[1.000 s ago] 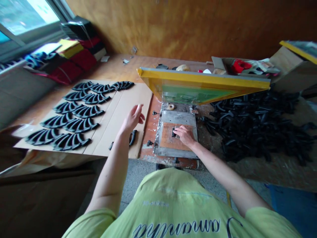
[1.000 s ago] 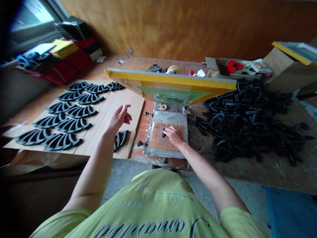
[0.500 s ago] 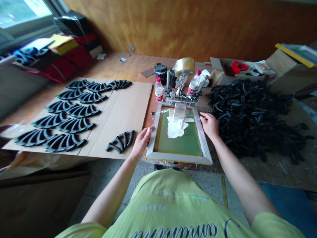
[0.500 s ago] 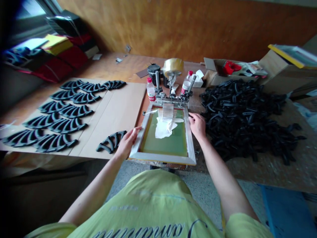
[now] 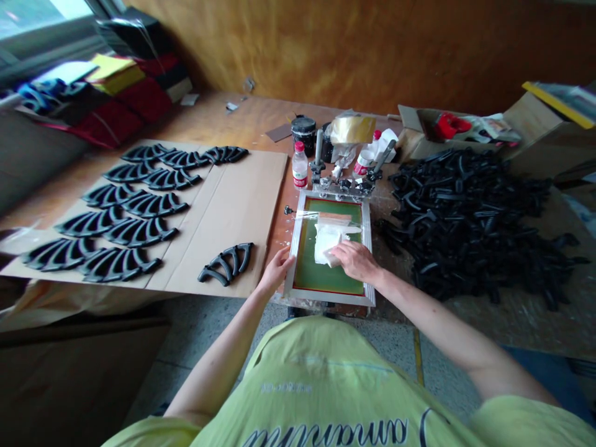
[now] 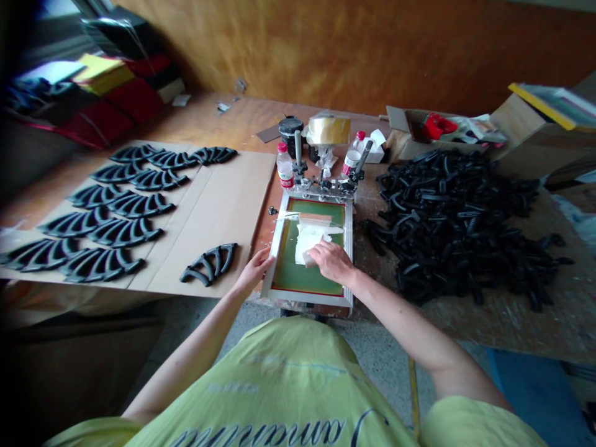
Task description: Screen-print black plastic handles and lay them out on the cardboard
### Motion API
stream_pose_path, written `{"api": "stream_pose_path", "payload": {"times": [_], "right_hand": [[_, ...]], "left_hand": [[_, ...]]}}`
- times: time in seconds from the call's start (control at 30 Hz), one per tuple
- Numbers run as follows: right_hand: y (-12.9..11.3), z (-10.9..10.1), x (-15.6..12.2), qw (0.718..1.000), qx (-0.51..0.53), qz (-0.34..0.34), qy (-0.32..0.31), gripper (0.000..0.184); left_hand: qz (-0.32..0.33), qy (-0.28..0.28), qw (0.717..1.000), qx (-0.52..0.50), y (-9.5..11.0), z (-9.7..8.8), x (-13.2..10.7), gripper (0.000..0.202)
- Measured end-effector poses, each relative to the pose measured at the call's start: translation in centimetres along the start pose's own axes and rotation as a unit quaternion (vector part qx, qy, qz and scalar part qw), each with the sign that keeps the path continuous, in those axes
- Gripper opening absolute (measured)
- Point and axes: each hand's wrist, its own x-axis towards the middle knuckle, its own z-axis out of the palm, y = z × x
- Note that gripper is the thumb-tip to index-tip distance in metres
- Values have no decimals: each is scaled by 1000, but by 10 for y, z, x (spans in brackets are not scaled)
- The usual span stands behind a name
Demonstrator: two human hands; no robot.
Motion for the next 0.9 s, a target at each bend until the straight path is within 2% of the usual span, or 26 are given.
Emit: {"api": "stream_pose_path", "payload": {"times": [0.07, 0.17, 0.27, 0.33, 0.4, 0.47, 0.53, 0.63, 0.7, 0.8, 0.83, 0.9], "right_hand": [[3, -6, -5, 999, 16, -36, -18, 22], [7, -10, 3, 1000, 27, 1, -5, 15], [3, 1, 7, 998, 13, 45, 50, 22], [-1, 11, 1, 997, 20, 33, 63, 28], [-4, 15, -6, 998, 37, 10, 57, 27], [-3, 10, -4, 997, 50, 13, 61, 21], [2, -1, 10, 993, 58, 46, 89, 22], [16, -25, 38, 980, 61, 121, 145, 49], [35, -42, 48, 967, 58, 173, 179, 59], [77, -59, 35, 930, 69, 260, 250, 50], [90, -60, 25, 915, 71, 292, 270, 42], [108, -52, 3, 901, 61, 336, 266, 37]], "left_hand": [[2, 2, 1000, 1, -1, 1, 0, 72], [6, 4, 1000, 3, 0, 2, -2, 68], [3, 3, 1000, -3, 2, 3, -3, 69], [0, 4, 1000, -11, 3, 3, -4, 69], [-2, 9, 1000, -16, 4, 4, -5, 69], [-4, 12, 1000, -19, 6, 4, -6, 70], [-5, 6, 1000, -24, 12, 3, -9, 74], [-2, -5, 1000, -25, 28, -1, -17, 81], [8, -5, 999, -32, 45, -2, -24, 81], [60, 6, 996, -68, 77, 1, -30, 65], [86, 15, 993, -80, 89, 3, -30, 58], [153, 39, 982, -103, 115, 8, -25, 54]]}}
